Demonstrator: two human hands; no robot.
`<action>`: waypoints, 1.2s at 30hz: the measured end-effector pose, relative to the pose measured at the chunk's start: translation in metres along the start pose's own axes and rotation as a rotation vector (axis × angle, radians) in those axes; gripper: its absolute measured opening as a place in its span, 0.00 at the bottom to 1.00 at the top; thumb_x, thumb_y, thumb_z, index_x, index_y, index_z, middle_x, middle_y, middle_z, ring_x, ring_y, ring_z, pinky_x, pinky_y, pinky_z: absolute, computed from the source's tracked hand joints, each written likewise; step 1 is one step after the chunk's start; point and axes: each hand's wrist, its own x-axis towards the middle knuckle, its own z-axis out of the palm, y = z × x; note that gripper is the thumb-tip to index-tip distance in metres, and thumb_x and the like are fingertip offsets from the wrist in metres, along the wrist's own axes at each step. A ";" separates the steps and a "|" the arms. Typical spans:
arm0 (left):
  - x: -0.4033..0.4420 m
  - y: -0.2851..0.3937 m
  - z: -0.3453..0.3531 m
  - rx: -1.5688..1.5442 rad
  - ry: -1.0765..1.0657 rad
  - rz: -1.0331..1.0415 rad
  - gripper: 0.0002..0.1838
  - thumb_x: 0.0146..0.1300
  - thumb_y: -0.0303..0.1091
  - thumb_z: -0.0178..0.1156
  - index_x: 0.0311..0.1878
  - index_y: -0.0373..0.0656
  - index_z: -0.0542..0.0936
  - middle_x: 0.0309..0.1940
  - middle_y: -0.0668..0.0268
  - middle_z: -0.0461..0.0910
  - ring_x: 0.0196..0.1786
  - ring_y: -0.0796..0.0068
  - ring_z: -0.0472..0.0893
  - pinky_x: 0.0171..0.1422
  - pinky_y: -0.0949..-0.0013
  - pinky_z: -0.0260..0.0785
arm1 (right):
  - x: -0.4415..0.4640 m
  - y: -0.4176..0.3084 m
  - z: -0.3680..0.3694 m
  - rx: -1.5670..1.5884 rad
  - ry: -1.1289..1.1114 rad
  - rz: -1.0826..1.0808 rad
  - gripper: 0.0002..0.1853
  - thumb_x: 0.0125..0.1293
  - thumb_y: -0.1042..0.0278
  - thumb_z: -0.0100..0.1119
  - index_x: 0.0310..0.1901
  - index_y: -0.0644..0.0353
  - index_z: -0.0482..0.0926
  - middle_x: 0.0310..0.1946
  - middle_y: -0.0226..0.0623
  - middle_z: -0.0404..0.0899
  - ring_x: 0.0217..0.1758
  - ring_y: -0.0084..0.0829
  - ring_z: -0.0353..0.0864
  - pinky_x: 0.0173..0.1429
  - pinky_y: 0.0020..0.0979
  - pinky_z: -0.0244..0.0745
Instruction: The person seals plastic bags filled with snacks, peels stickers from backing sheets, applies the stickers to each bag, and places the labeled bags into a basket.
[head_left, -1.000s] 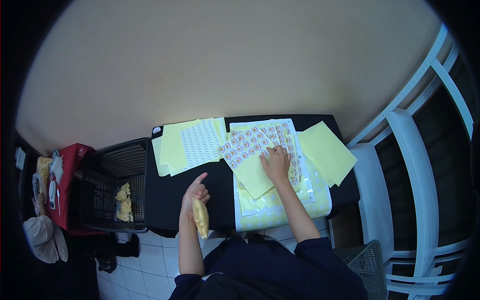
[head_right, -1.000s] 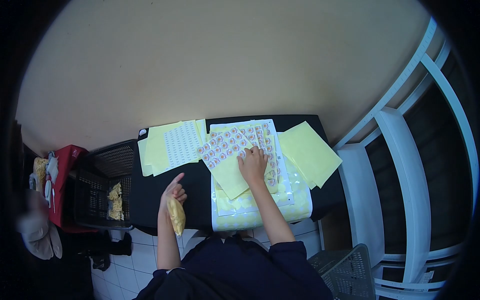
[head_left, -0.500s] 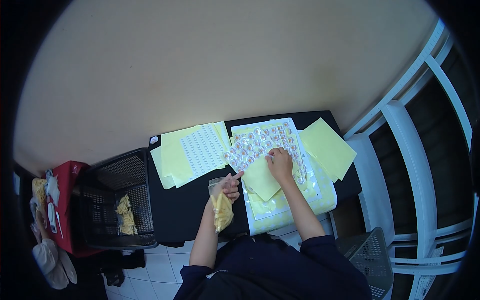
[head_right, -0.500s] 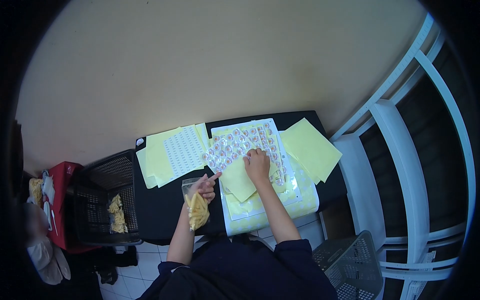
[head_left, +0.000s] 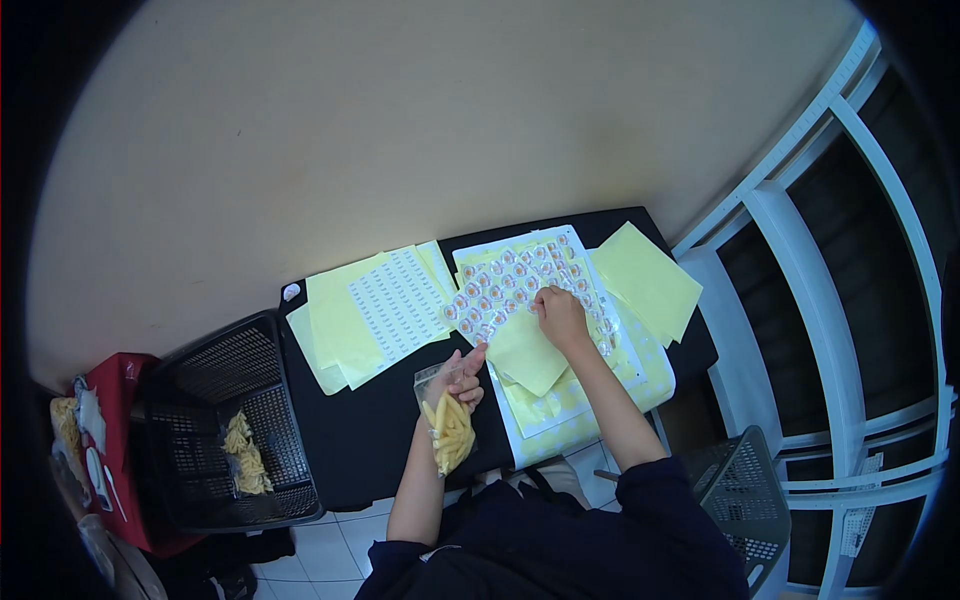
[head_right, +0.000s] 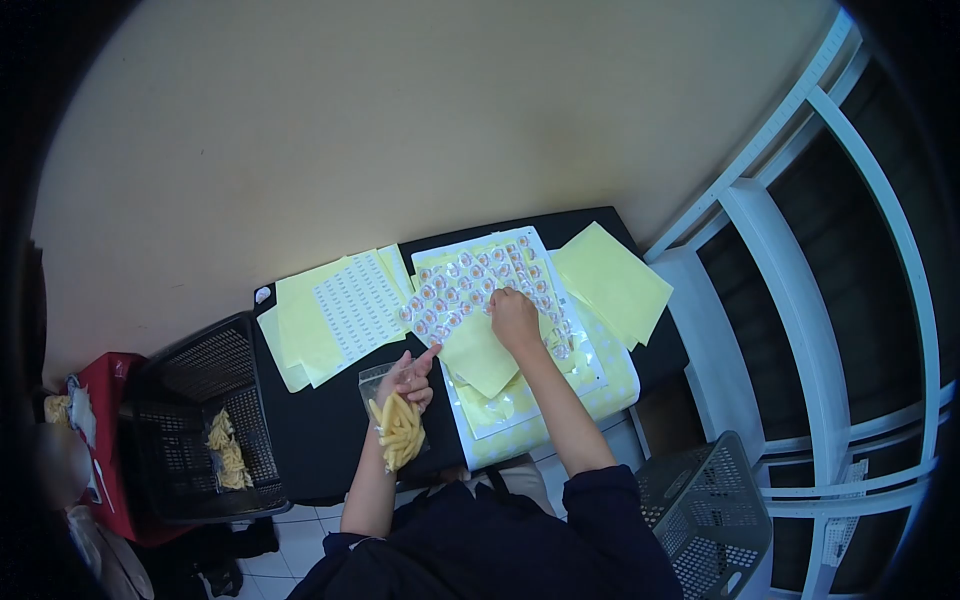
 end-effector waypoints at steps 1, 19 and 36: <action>-0.002 -0.001 0.006 0.046 0.114 0.032 0.25 0.66 0.43 0.39 0.60 0.36 0.56 0.28 0.72 0.75 0.11 0.93 0.60 0.18 0.84 0.55 | 0.002 -0.001 -0.001 -0.001 0.001 0.003 0.02 0.50 0.76 0.53 0.25 0.63 0.74 0.28 0.42 0.75 0.33 0.42 0.75 0.38 0.38 0.70; 0.004 -0.001 -0.003 0.314 0.037 -0.015 0.29 0.65 0.48 0.38 0.62 0.39 0.53 0.42 0.71 0.75 0.11 0.91 0.58 0.17 0.85 0.55 | 0.005 -0.001 -0.020 0.078 -0.298 0.022 0.07 0.54 0.72 0.48 0.30 0.66 0.74 0.33 0.50 0.74 0.40 0.48 0.73 0.51 0.41 0.64; 0.006 -0.013 0.007 0.271 0.198 0.139 0.21 0.64 0.37 0.42 0.59 0.44 0.57 0.52 0.65 0.67 0.13 0.88 0.57 0.15 0.83 0.53 | -0.032 -0.020 -0.032 0.791 0.086 0.036 0.24 0.56 0.74 0.53 0.54 0.61 0.58 0.51 0.42 0.63 0.50 0.35 0.69 0.52 0.30 0.65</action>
